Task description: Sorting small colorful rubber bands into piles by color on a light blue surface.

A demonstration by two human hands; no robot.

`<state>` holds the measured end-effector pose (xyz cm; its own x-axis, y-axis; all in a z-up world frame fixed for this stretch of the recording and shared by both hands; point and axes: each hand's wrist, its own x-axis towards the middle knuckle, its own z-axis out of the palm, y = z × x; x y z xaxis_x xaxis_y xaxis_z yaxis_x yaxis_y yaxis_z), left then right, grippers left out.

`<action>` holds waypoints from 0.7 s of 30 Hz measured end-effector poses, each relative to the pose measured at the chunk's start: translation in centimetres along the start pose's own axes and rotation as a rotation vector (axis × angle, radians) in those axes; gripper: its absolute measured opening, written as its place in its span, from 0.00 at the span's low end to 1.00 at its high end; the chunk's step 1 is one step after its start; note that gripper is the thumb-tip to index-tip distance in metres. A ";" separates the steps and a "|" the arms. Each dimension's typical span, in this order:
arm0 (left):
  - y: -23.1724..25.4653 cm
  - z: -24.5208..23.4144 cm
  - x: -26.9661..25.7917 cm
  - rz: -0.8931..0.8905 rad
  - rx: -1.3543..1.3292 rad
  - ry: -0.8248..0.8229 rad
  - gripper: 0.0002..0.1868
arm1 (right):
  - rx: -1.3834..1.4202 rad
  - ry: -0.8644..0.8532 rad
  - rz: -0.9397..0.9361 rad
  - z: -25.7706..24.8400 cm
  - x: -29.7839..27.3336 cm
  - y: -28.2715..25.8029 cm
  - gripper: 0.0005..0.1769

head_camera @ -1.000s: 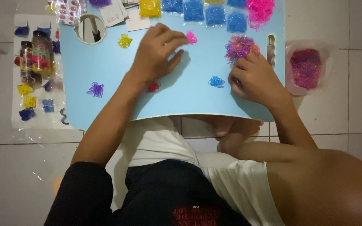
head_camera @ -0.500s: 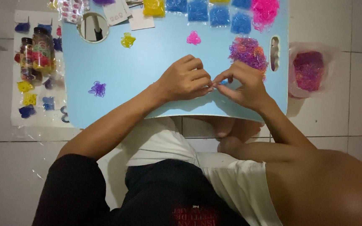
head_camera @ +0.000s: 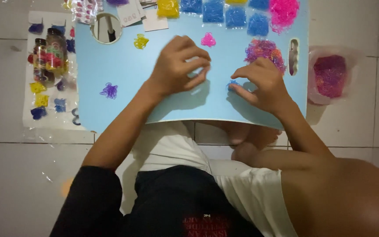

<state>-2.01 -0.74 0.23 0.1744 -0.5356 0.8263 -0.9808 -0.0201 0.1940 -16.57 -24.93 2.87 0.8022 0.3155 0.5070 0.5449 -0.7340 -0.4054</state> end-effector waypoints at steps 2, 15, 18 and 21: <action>0.1 -2.1 -0.2 -0.038 0.045 0.003 0.03 | -0.027 -0.007 -0.007 -0.3 0.0 -0.1 0.09; 6.2 -7.1 -8.1 -0.434 0.264 -0.027 0.01 | -0.179 -0.031 -0.035 -1.3 -1.1 2.1 0.11; 6.0 -6.7 -8.3 -0.421 0.265 -0.044 0.04 | -0.358 -0.077 -0.080 -2.3 -1.7 3.5 0.14; 8.0 -7.3 -6.1 -0.529 0.365 -0.171 0.07 | -0.549 -0.255 -0.176 -5.4 -0.3 3.5 0.13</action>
<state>-10.25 8.57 0.58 0.6535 -0.5010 0.5675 -0.7387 -0.5856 0.3336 -16.25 -30.85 5.37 0.7819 0.5435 0.3053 0.5235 -0.8384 0.1517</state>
